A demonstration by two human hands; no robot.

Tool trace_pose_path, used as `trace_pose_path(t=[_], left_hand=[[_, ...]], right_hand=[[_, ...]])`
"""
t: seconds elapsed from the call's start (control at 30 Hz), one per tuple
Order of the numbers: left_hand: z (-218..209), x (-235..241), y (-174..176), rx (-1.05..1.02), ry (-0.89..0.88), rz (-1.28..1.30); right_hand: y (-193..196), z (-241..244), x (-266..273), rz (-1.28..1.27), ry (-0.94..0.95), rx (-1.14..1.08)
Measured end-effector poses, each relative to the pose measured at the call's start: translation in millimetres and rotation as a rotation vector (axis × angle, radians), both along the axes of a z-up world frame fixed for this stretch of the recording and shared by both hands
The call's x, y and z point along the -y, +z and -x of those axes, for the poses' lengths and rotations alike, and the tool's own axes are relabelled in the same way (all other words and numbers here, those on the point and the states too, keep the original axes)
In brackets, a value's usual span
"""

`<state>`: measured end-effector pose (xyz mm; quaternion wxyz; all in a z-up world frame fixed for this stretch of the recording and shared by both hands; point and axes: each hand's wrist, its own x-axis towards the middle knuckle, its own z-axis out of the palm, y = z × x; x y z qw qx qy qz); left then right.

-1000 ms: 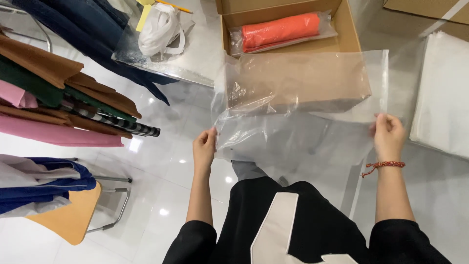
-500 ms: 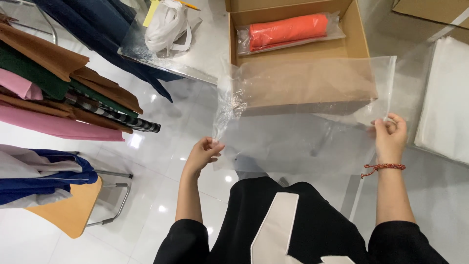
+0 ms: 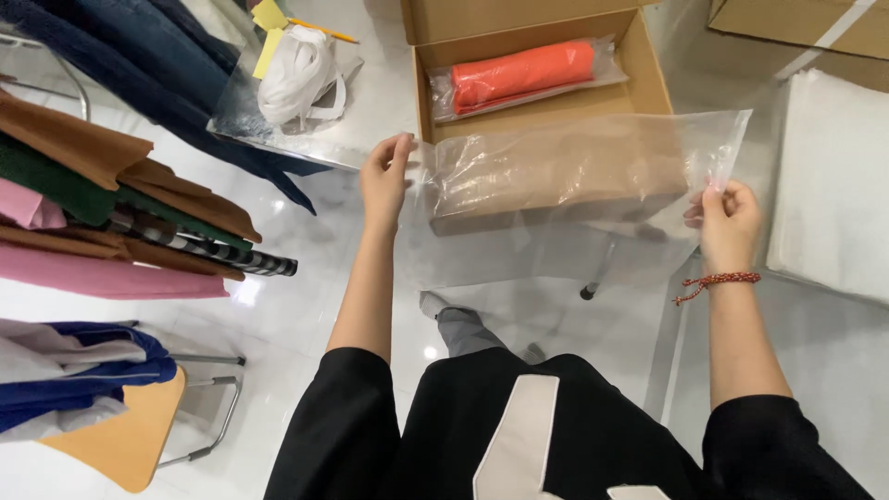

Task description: The person unpacks folded pink and orange garments from a cardboard box, removes them from plastic packaging, and places them on green hangers. The person then hangs the garments on a clothing rack and folds the empty plastic bags.

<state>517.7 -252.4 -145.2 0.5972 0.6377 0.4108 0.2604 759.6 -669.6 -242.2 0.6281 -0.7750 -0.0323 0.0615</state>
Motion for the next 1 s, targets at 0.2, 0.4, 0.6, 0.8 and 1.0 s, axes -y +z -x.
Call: trace_pose_path(t=[0.2, 0.4, 0.6, 0.8, 1.0], left_hand=[[-18.2, 4.1, 2.0, 0.107, 0.049, -0.158], [-22.8, -3.2, 14.3, 0.185, 0.238, -0.321], [-40.0, 20.2, 47.3, 0.182, 0.050, -0.483], [-68.1, 54.0, 41.5, 0.344, -0.104, -0.575], [-66.5, 82.3, 63.3, 0.307, -0.191, -0.720]], right_hand=[[8.5, -0.4, -8.9, -0.006, -0.128, 0.212], [3.7, -1.3, 9.6, 0.259, -0.217, 0.431], [2.3, -5.2, -4.7, 0.407, -0.133, 0.489], [130.8, 37.3, -131.6, 0.169, 0.254, 0.905], [143.9, 66.5, -197.1, 0.054, 0.739, 0.536]])
